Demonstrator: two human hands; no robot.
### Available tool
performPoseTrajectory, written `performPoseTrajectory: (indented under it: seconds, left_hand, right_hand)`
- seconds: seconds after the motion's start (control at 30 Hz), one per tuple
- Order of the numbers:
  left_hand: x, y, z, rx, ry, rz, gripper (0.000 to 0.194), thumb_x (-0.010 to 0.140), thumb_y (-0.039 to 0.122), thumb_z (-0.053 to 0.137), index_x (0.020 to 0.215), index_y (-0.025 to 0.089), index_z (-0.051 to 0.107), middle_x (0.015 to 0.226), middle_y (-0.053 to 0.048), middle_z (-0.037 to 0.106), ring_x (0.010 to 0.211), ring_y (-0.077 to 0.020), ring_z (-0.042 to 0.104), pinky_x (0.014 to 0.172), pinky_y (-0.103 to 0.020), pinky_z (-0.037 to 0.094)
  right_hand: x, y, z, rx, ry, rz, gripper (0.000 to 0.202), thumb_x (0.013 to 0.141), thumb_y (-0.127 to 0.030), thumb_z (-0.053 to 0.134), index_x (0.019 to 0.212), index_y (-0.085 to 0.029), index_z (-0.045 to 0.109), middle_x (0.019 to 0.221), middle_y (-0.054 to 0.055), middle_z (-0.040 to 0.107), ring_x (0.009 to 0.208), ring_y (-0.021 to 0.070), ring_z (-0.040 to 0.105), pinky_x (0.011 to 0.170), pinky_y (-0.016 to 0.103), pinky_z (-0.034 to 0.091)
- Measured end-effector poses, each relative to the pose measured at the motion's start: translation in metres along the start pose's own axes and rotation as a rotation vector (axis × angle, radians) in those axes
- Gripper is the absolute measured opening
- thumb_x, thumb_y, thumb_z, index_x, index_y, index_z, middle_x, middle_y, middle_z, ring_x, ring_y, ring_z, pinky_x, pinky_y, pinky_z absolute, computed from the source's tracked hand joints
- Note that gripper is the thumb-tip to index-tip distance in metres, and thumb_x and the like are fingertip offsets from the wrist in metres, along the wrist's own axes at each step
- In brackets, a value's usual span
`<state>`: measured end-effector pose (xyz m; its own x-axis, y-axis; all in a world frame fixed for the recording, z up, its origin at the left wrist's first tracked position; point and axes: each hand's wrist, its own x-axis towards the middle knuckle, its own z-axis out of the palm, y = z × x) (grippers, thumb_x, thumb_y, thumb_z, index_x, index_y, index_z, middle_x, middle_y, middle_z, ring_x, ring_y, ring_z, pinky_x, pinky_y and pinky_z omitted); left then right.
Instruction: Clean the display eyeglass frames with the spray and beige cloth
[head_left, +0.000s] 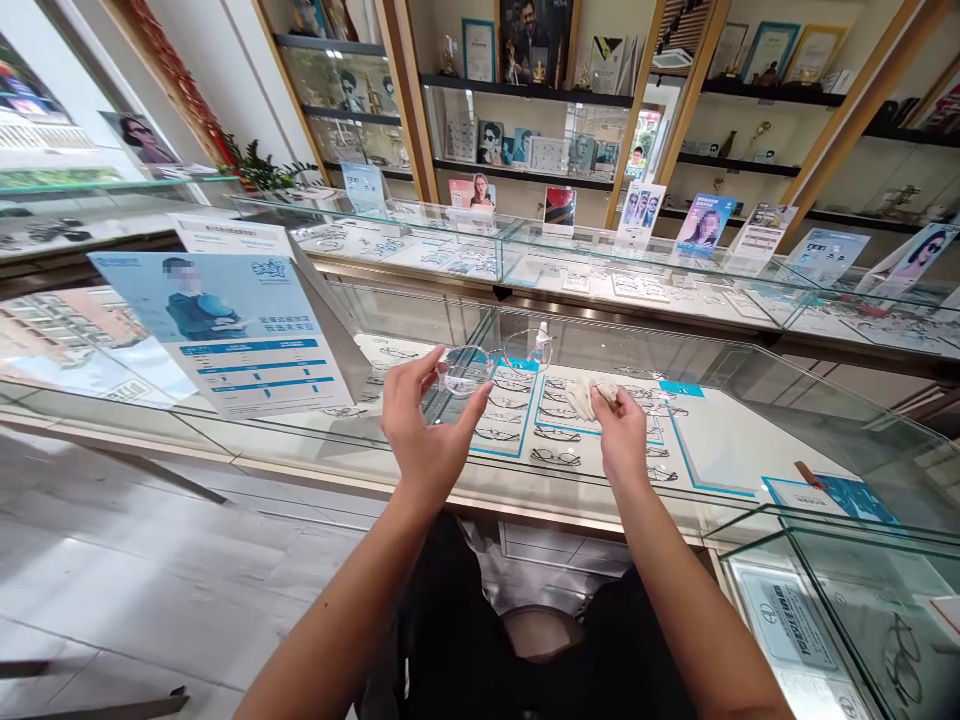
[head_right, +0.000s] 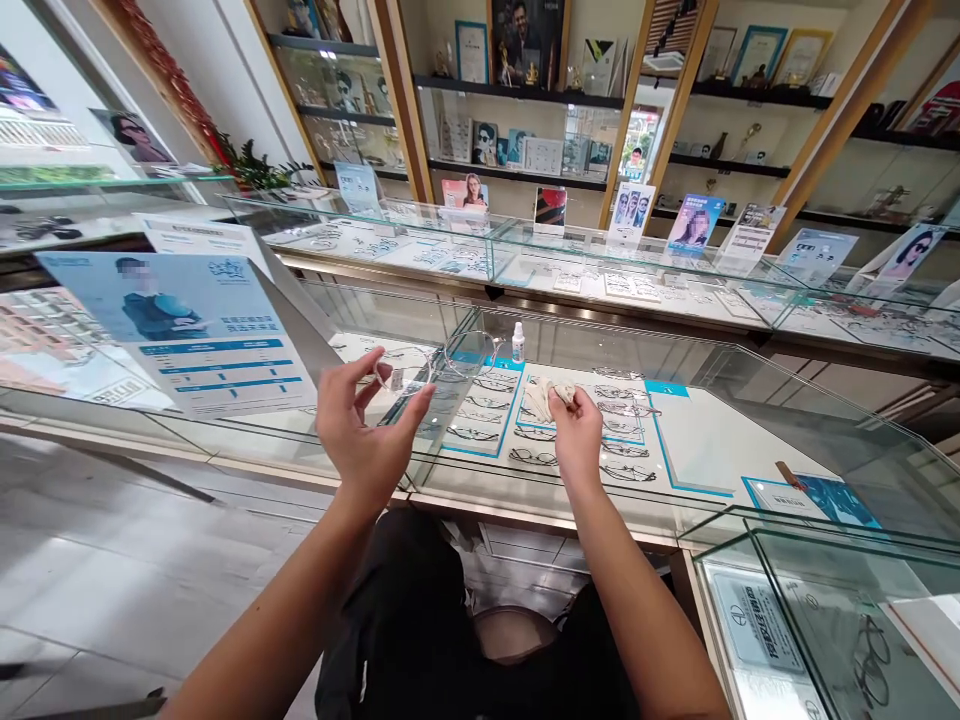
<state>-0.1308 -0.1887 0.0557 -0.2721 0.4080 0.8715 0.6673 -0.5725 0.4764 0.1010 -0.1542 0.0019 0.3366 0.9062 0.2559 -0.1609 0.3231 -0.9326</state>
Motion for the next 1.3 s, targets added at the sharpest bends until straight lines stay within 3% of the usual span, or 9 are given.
performPoseTrajectory:
  seconds: [0.13,0.3,0.47,0.67,0.8,1.0,1.1,1.2,1.3]
  left_hand:
    - [0.024,0.01,-0.018,-0.016,0.043,0.058,0.058,0.081,0.033,0.084,0.134,0.024,0.062,0.11,-0.007,0.064,0.103,-0.0203,0.064,0.087,-0.038,0.061]
    - [0.054,0.028,-0.036,-0.034,0.045,0.182,0.063,0.079,0.033,0.086,0.136,0.027,0.061,0.112,-0.006,0.064,0.102,-0.0204,0.064,0.087,-0.039,0.062]
    - [0.079,0.045,-0.045,-0.035,0.073,0.284,0.066,0.079,0.037,0.087,0.138,0.028,0.059,0.115,-0.006,0.063,0.103,-0.0206,0.064,0.088,-0.04,0.063]
    - [0.106,0.061,-0.041,-0.058,0.131,0.393,0.07,0.078,0.042,0.087,0.14,0.03,0.056,0.115,-0.005,0.061,0.105,-0.0214,0.063,0.09,-0.041,0.062]
    - [0.125,0.075,-0.033,-0.124,0.15,0.449,0.069,0.079,0.043,0.086,0.14,0.032,0.056,0.117,-0.006,0.06,0.107,-0.0224,0.062,0.091,-0.042,0.061]
    - [0.146,0.096,-0.017,-0.186,0.146,0.513,0.072,0.078,0.051,0.085,0.14,0.033,0.055,0.119,-0.006,0.059,0.109,-0.0233,0.061,0.093,-0.043,0.06]
    - [0.149,0.108,-0.009,-0.188,0.142,0.522,0.074,0.077,0.056,0.084,0.141,0.032,0.054,0.119,-0.006,0.059,0.11,-0.0243,0.061,0.093,-0.044,0.059]
    - [0.15,0.118,-0.002,-0.19,0.143,0.522,0.075,0.075,0.061,0.083,0.138,0.032,0.055,0.12,-0.007,0.06,0.111,-0.0263,0.061,0.093,-0.046,0.059]
    - [0.15,0.127,0.003,-0.197,0.144,0.514,0.075,0.074,0.065,0.082,0.137,0.032,0.056,0.121,-0.007,0.061,0.112,-0.0276,0.061,0.093,-0.048,0.06]
  right_hand:
    - [0.038,0.034,0.016,-0.453,-0.211,-0.119,0.024,0.093,-0.038,0.064,0.102,-0.017,0.07,0.093,0.003,0.072,0.078,0.0174,0.058,0.074,0.029,0.045]
    - [0.07,0.059,0.042,-1.137,-0.455,-0.369,0.029,0.093,-0.007,0.045,0.108,-0.017,0.068,0.111,0.011,0.071,0.105,0.0245,0.056,0.095,0.033,0.039]
    - [0.077,0.071,0.056,-1.216,-0.575,-0.382,0.029,0.088,0.0,0.047,0.1,-0.016,0.068,0.111,0.014,0.071,0.107,0.0255,0.055,0.103,0.036,0.036]
    - [0.068,0.068,0.048,-1.195,-0.679,-0.402,0.036,0.087,-0.016,0.063,0.123,-0.017,0.067,0.129,0.013,0.069,0.122,0.0274,0.055,0.108,0.038,0.039]
    - [0.071,0.013,0.032,-1.035,-0.588,-0.498,0.036,0.094,-0.025,0.059,0.128,-0.018,0.066,0.133,0.013,0.068,0.126,0.0278,0.057,0.111,0.044,0.04]
    - [0.043,-0.158,0.003,-0.413,0.001,-0.972,0.018,0.099,-0.031,0.06,0.111,-0.025,0.073,0.108,0.006,0.071,0.105,0.0233,0.066,0.096,0.044,0.053]
    - [0.009,-0.225,-0.004,-0.261,0.129,-1.114,0.021,0.098,-0.031,0.063,0.116,-0.028,0.074,0.113,0.006,0.071,0.109,0.0237,0.067,0.087,0.042,0.059]
    - [-0.016,-0.259,-0.006,-0.248,0.154,-1.156,0.024,0.1,-0.031,0.062,0.12,-0.031,0.074,0.116,0.005,0.072,0.108,0.0236,0.07,0.08,0.04,0.062]
    - [-0.025,-0.27,-0.01,-0.282,0.145,-1.179,0.026,0.101,-0.033,0.062,0.124,-0.036,0.074,0.117,0.004,0.073,0.111,0.0246,0.07,0.081,0.041,0.064]
